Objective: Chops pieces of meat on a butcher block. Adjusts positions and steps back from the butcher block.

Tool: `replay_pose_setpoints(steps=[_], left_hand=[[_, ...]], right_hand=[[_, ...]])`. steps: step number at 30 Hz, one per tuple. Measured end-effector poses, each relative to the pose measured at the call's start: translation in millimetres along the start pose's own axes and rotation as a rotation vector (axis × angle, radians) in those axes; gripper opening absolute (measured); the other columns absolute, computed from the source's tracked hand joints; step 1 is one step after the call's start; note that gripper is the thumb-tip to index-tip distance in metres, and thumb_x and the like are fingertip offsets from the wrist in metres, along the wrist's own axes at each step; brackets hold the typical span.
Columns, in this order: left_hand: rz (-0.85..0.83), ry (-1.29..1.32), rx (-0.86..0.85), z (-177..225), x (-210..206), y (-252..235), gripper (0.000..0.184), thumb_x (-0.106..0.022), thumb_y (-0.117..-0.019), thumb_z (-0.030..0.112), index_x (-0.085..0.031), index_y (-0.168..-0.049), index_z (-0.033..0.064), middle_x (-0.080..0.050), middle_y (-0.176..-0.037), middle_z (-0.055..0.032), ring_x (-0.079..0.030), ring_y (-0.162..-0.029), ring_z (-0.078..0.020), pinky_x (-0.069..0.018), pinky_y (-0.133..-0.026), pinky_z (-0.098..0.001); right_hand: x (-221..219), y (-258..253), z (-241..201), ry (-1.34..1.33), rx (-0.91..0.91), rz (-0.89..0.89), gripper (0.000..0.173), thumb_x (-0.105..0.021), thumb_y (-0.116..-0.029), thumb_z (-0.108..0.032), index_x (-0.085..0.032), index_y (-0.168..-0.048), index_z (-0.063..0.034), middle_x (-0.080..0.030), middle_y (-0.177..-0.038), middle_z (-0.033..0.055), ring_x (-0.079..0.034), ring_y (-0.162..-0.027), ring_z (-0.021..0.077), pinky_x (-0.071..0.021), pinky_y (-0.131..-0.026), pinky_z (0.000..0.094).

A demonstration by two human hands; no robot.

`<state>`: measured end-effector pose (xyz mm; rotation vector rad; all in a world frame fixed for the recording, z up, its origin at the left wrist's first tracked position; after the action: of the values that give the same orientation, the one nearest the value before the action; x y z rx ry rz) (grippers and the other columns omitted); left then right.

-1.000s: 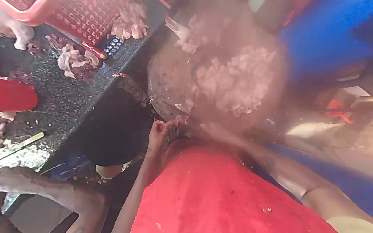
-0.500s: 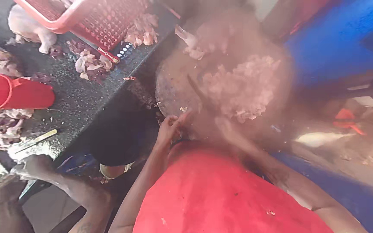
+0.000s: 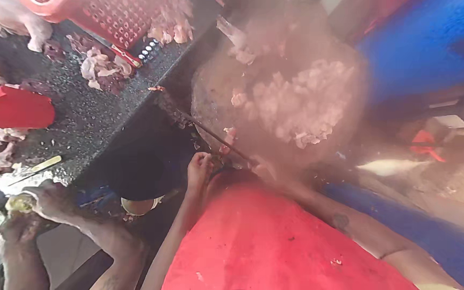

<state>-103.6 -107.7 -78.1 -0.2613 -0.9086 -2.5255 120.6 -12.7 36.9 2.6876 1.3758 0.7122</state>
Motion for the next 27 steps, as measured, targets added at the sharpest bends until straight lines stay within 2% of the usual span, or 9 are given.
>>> replay_pose_setpoints(steps=[4, 6, 9, 12, 15, 18, 20, 23, 27], left_hand=[[0.009, 0.006, 0.031, -39.1, 18.3, -2.1, 0.023, -0.053, -0.1075, 0.022, -0.062, -0.114, 0.0016, -0.069, -0.076, -0.0023, -0.062, -0.054, -0.0086, -0.0541, -0.051, -0.0246], [0.011, 0.016, 0.024, -41.5, 25.5, -5.2, 0.025, -0.053, -0.1076, 0.023, -0.064, -0.115, 0.002, -0.07, -0.078, -0.003, -0.062, -0.054, -0.0095, -0.0537, -0.051, -0.0252], [0.066, 0.026, 0.021, -49.0, 41.6, -4.1, 0.026, -0.052, -0.1079, 0.024, -0.065, -0.116, 0.0025, -0.07, -0.079, -0.0025, -0.062, -0.055, -0.0089, -0.0532, -0.051, -0.0249], [0.142, 0.079, 0.009, -41.3, 57.2, -9.9, 0.026, -0.051, -0.1082, 0.022, -0.064, -0.117, 0.0012, -0.069, -0.08, -0.0033, -0.061, -0.056, -0.0083, -0.052, -0.051, -0.0238], [0.176, 0.075, -0.021, -27.0, 73.3, -17.9, 0.027, -0.049, -0.1088, 0.022, -0.063, -0.119, 0.0016, -0.068, -0.082, -0.0024, -0.06, -0.057, -0.0081, -0.0517, -0.053, -0.024], [0.2, 0.076, -0.07, -8.2, 81.3, -31.3, 0.026, -0.049, -0.1086, 0.022, -0.063, -0.118, 0.0019, -0.068, -0.082, -0.0016, -0.061, -0.058, -0.0074, -0.0526, -0.054, -0.0231], [0.209, 0.08, -0.135, 8.9, 78.6, -38.5, 0.027, -0.05, -0.1076, 0.023, -0.063, -0.117, 0.0012, -0.07, -0.084, -0.0026, -0.066, -0.065, -0.0083, -0.0562, -0.061, -0.025], [0.143, 0.068, -0.271, 58.3, 42.8, -60.3, 0.029, -0.052, -0.1064, 0.022, -0.063, -0.121, -0.0012, -0.072, -0.103, -0.0094, -0.07, -0.093, -0.0136, -0.0577, -0.087, -0.0346], [-0.011, -0.137, -0.48, 133.0, -49.9, -99.6, 0.043, -0.056, -0.1062, 0.027, -0.054, -0.143, 0.0045, -0.06, -0.141, -0.015, -0.057, -0.131, -0.0241, -0.0446, -0.113, -0.0453]], right_hand=[[-25.6, -4.1, 71.3, 0.033, -0.298, -0.194, 0.054, -0.028, -0.112, -0.043, -0.06, -0.122, -0.0009, -0.063, -0.095, 0.0152, -0.063, -0.086, 0.0255, -0.0529, -0.082, 0.0461], [-10.1, -5.1, 77.5, 0.133, -0.434, -0.127, 0.054, -0.031, -0.1111, -0.048, -0.059, -0.127, -0.0035, -0.066, -0.099, 0.0164, -0.066, -0.092, 0.0295, -0.0536, -0.085, 0.0512], [3.3, 0.5, 46.0, 0.181, -0.383, -0.006, 0.05, -0.038, -0.1096, -0.047, -0.057, -0.13, -0.005, -0.068, -0.095, 0.0146, -0.068, -0.086, 0.0284, -0.0561, -0.08, 0.0509], [-22.4, -8.9, 38.7, -0.005, -0.328, -0.15, 0.051, -0.037, -0.1105, -0.042, -0.055, -0.137, -0.0029, -0.066, -0.098, 0.0152, -0.066, -0.086, 0.0255, -0.0559, -0.083, 0.0473], [-62.3, -8.4, 70.8, -0.219, -0.425, -0.321, 0.048, -0.034, -0.1116, -0.043, -0.059, -0.124, -0.0027, -0.058, -0.088, 0.0086, -0.057, -0.074, 0.0172, -0.0512, -0.072, 0.0376], [-51.2, 8.6, 107.5, -0.436, -0.623, -0.246, 0.048, -0.027, -0.1127, -0.043, -0.055, -0.119, -0.0056, -0.048, -0.076, -0.0001, -0.046, -0.056, 0.0096, -0.0438, -0.053, 0.0278], [-13.7, 22.7, 129.7, -0.48, -0.682, -0.068, 0.048, -0.026, -0.1131, -0.041, -0.055, -0.124, -0.0054, -0.049, -0.077, -0.0009, -0.046, -0.054, 0.0089, -0.0446, -0.051, 0.0271], [58.3, 44.3, 154.9, -0.451, -0.683, 0.203, 0.046, -0.027, -0.1133, -0.039, -0.056, -0.121, -0.0044, -0.048, -0.073, -0.0005, -0.045, -0.052, 0.0105, -0.0441, -0.05, 0.0287], [120.4, 83.4, 134.0, -0.479, -0.543, 0.463, 0.042, -0.03, -0.1113, -0.04, -0.056, -0.106, -0.0077, -0.045, -0.064, -0.0049, -0.041, -0.046, 0.0057, -0.0411, -0.044, 0.0233]])
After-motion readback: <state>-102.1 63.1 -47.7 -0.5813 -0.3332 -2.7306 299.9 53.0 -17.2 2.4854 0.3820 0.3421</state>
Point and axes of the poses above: each hand's wrist, its own y-axis away from the middle knuckle, its own x-axis out of the back of the hand, z = x × y, the point moved 10 cm from there along -y, towards the middle knuckle
